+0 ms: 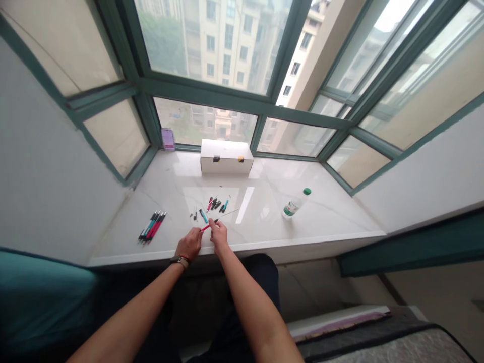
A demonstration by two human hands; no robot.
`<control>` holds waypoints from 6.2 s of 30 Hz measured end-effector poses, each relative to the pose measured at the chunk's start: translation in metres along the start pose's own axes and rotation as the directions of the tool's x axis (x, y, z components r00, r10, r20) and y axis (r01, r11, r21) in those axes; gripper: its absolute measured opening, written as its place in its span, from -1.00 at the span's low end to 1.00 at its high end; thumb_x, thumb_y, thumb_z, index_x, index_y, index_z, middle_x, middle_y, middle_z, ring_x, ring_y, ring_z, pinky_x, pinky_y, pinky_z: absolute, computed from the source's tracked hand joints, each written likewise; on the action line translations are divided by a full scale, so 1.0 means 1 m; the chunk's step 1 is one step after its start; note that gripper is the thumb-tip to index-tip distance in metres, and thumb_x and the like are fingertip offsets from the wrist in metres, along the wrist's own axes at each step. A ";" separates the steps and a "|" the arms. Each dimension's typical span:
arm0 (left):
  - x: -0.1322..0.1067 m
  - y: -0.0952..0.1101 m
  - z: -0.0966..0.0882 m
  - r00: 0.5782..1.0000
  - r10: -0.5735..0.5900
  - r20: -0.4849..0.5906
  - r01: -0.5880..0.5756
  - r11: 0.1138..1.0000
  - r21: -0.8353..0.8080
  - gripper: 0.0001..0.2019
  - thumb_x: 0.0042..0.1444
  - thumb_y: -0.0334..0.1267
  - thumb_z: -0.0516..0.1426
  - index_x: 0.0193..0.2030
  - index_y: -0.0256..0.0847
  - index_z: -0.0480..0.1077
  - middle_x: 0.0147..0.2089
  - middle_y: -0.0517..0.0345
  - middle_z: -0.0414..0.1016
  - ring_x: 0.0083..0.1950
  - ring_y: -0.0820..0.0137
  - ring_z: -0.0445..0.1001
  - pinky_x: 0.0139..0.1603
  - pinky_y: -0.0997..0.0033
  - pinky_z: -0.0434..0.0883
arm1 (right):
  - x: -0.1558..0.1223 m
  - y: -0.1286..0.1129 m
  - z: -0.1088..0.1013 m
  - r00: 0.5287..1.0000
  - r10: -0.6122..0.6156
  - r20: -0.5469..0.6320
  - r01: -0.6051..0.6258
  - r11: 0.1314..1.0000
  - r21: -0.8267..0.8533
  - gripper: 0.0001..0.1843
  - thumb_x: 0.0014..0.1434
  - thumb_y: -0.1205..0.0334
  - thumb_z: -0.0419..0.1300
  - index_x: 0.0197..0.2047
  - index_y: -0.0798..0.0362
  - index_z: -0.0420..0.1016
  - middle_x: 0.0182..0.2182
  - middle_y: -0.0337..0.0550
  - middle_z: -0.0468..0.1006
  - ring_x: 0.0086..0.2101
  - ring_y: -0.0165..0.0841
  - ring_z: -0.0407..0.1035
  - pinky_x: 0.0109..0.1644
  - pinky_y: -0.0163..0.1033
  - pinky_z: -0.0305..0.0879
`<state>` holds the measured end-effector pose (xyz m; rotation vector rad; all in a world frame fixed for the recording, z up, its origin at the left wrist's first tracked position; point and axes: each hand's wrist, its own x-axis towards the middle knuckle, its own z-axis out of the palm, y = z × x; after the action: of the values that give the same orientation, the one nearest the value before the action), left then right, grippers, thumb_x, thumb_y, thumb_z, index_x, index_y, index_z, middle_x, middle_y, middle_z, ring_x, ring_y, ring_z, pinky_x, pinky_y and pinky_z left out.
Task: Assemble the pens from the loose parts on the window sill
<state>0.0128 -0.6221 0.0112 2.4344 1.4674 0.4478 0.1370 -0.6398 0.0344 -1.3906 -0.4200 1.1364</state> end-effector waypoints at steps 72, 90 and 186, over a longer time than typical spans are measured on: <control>0.005 0.006 0.004 0.992 -0.125 0.010 0.125 0.992 -0.004 -0.67 0.32 -0.08 -0.19 -0.06 -0.11 0.32 -0.21 0.08 0.50 -0.29 0.35 0.45 -0.34 0.43 0.15 | 0.043 0.012 -0.087 0.952 -0.007 0.306 -0.124 0.905 0.407 -0.64 -0.05 0.33 0.31 -0.12 0.07 0.53 0.06 0.01 0.47 0.11 -0.19 0.31 0.14 -0.10 0.26; 0.006 -0.001 0.017 0.994 -0.107 -0.021 0.102 0.979 -0.176 -0.72 0.26 -0.09 -0.09 -0.06 -0.02 0.39 -0.15 0.13 0.51 -0.19 0.34 0.51 -0.20 0.43 0.33 | 0.042 0.019 -0.084 0.935 -0.074 0.348 -0.011 0.972 0.237 -0.58 0.05 -0.08 0.29 -0.27 0.06 0.29 -0.36 -0.03 0.60 -0.32 -0.29 0.50 -0.25 -0.22 0.36; 0.003 -0.033 -0.022 0.926 -0.066 0.372 0.323 0.648 -0.690 -0.47 0.02 0.15 0.11 -0.27 -0.36 0.55 -0.75 0.37 0.07 -0.71 0.58 0.04 -0.66 0.53 -0.03 | 0.024 0.008 -0.091 0.928 -0.037 0.370 0.002 0.996 0.093 -0.57 -0.21 0.07 0.45 -0.31 0.17 0.54 -0.39 -0.10 0.58 -0.37 -0.35 0.47 -0.20 -0.14 0.44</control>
<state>-0.0207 -0.6031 0.0192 1.5731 1.0858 0.4613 0.2180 -0.6720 -0.0009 -1.0876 -0.6420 1.3906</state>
